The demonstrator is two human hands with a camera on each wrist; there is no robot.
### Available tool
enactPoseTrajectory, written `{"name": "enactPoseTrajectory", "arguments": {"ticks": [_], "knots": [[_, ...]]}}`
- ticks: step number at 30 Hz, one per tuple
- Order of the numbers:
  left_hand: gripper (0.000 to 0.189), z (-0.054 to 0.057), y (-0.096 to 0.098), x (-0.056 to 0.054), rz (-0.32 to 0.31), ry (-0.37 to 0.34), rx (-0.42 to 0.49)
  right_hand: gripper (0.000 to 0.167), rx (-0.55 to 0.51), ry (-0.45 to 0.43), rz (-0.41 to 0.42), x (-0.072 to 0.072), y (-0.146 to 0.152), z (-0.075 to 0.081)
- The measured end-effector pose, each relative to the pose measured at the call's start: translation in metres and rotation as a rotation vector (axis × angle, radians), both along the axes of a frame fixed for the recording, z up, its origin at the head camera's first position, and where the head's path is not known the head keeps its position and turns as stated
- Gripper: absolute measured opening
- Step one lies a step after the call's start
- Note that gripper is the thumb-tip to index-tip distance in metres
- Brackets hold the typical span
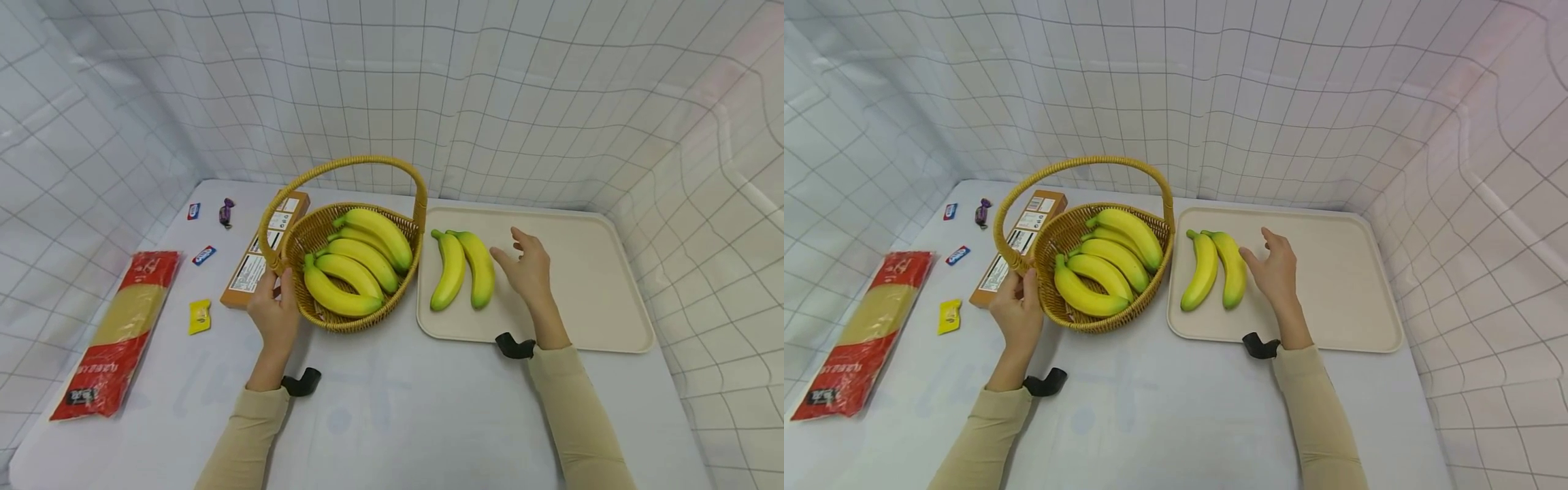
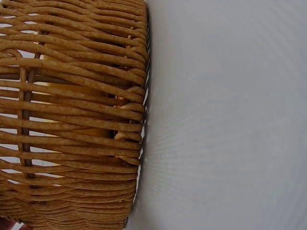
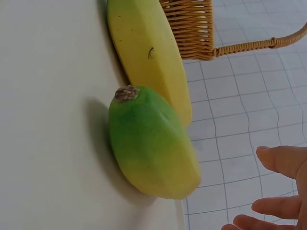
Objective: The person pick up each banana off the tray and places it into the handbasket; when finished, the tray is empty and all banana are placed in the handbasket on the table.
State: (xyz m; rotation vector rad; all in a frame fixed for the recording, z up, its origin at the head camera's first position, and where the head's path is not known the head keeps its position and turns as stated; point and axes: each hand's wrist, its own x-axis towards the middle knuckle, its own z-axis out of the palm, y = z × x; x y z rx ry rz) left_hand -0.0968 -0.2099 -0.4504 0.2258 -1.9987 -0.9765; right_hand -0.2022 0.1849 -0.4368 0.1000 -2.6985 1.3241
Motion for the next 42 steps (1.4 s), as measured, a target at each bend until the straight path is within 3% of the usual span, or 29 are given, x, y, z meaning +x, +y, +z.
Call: {"name": "enactPoseTrajectory", "arguments": {"ticks": [10, 14, 24, 31, 37, 42], "knots": [[0.026, 0.000, 0.000, 0.000, 0.004, 0.006, -0.007, 0.080, 0.129, -0.213, 0.137, -0.006, -0.004, -0.014], [0.025, -0.001, -0.001, 0.000, 0.002, 0.006, -0.008, 0.078, 0.147, -0.236, 0.181, -0.004, -0.009, -0.019], [0.024, 0.000, -0.002, 0.000, 0.001, 0.000, -0.006, 0.068, 0.167, -0.234, 0.111, 0.001, -0.017, -0.027], [0.024, -0.001, -0.001, 0.001, -0.004, -0.009, -0.014, 0.065, 0.213, -0.249, 0.025, 0.010, -0.004, -0.012], [0.025, -0.001, -0.002, 0.001, 0.000, -0.004, -0.003, 0.062, 0.259, -0.108, 0.030, 0.025, 0.005, 0.012], [0.024, 0.000, 0.000, 0.000, -0.012, 0.010, -0.002, 0.060, 0.241, -0.021, 0.096, 0.041, -0.009, 0.033]]}}
